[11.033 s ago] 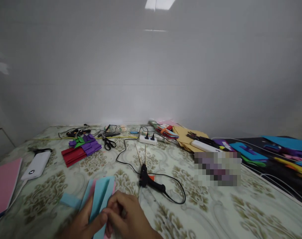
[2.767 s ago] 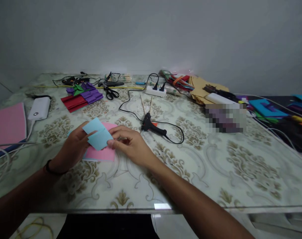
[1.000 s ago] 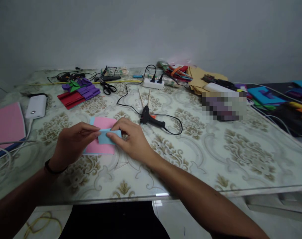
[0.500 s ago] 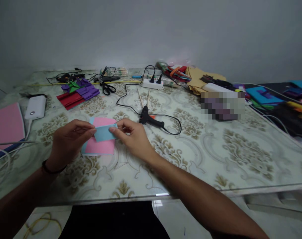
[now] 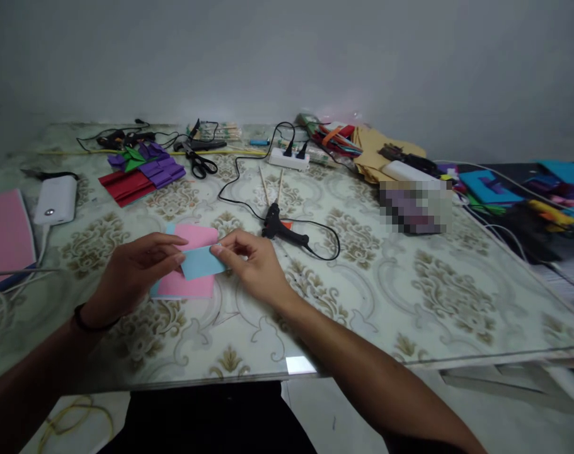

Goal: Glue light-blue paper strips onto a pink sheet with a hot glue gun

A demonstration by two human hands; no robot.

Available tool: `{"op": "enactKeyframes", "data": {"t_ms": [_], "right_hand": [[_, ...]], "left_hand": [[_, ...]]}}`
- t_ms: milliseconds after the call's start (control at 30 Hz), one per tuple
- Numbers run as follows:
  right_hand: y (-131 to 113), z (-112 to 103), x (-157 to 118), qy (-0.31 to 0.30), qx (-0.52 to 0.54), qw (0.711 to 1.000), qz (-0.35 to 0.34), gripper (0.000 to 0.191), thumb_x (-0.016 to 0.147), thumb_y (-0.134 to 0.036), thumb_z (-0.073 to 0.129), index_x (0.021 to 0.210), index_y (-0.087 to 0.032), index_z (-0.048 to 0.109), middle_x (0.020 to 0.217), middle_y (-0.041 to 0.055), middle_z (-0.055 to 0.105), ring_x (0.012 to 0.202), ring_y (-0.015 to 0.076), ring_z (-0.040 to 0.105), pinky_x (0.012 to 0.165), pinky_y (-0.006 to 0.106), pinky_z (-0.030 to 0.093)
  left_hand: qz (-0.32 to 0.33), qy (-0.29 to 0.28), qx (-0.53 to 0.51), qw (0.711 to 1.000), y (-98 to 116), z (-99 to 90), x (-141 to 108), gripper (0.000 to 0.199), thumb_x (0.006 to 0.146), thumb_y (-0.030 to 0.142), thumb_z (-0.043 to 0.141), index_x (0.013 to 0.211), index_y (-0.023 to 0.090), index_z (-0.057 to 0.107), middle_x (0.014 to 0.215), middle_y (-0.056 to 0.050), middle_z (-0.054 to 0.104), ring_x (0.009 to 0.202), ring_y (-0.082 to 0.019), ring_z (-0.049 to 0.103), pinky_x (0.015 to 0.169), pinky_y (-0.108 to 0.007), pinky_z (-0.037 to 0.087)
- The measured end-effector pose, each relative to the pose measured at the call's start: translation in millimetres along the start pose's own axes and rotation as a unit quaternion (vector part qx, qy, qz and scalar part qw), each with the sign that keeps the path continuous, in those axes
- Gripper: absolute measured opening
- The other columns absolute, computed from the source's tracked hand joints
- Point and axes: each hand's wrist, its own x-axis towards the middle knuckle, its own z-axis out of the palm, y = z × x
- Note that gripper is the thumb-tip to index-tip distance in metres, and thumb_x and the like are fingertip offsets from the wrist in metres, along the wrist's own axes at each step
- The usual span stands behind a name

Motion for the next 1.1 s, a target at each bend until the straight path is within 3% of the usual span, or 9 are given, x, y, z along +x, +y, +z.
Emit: {"op": "enactKeyframes", "data": {"t_ms": [133,333,567,800,933,1100], "right_hand": [[0,-1,1,-0.023,-0.058,0.998,-0.017,0.026,0.091,-0.04,0.076,0.079,-0.018,0.071,0.071,-0.0003,0.068,0.064,0.0127,0.059,0.061,0.025,0.044],[-1,-2,1,-0.066,-0.137,0.988,-0.025,0.02,0.096,-0.033,0.072,0.085,-0.017,0.075,0.077,0.0018,0.072,0.069,0.013,0.062,0.066,0.025,0.046],[6,3,1,-0.096,-0.069,0.992,-0.031,0.021,0.097,-0.031,0.073,0.082,-0.017,0.074,0.078,0.0019,0.07,0.07,0.0125,0.063,0.066,0.025,0.048],[6,7,-1,-0.066,-0.1,0.992,0.044,0.016,0.095,-0.029,0.074,0.085,-0.017,0.076,0.075,0.0004,0.07,0.069,0.0125,0.062,0.064,0.024,0.046],[-1,9,-5,-0.053,-0.12,0.991,-0.003,0.019,0.097,-0.026,0.07,0.081,-0.017,0.073,0.076,0.0,0.07,0.072,0.0122,0.063,0.069,0.024,0.048],[-2,11,-6,-0.062,-0.134,0.989,-0.003,0.017,0.099,-0.025,0.069,0.084,-0.018,0.073,0.077,-0.0001,0.072,0.071,0.012,0.065,0.069,0.022,0.049]], "left_hand": [[-0.037,-0.055,0.055,0.996,0,-1.1,2,0.016,0.089,0.037,0.076,0.092,0.022,0.081,0.072,0.001,0.079,0.062,-0.014,0.071,0.056,-0.021,0.05],[0.005,-0.077,0.106,0.991,-11,-6.6,0,0.01,0.091,0.026,0.073,0.086,0.023,0.082,0.069,0.005,0.078,0.06,-0.01,0.068,0.057,-0.018,0.047],[0.047,-0.096,0.113,0.988,-21,-12.9,-5,0.01,0.089,0.02,0.073,0.083,0.021,0.081,0.072,0.002,0.079,0.06,-0.011,0.067,0.058,-0.022,0.047],[0.009,-0.073,0.096,0.993,-20,-15.1,-1,0.016,0.09,0.026,0.072,0.078,0.019,0.08,0.069,0.0,0.077,0.057,-0.011,0.063,0.053,-0.021,0.045],[0.016,-0.095,0.11,0.989,-20,-20.8,-1,0.013,0.091,0.028,0.074,0.081,0.022,0.081,0.074,0.001,0.079,0.061,-0.012,0.067,0.059,-0.022,0.05],[0.05,-0.047,0.126,0.99,-14,-26.3,-2,0.009,0.088,0.025,0.077,0.08,0.023,0.081,0.069,0.003,0.079,0.055,-0.012,0.067,0.055,-0.02,0.051]]}}
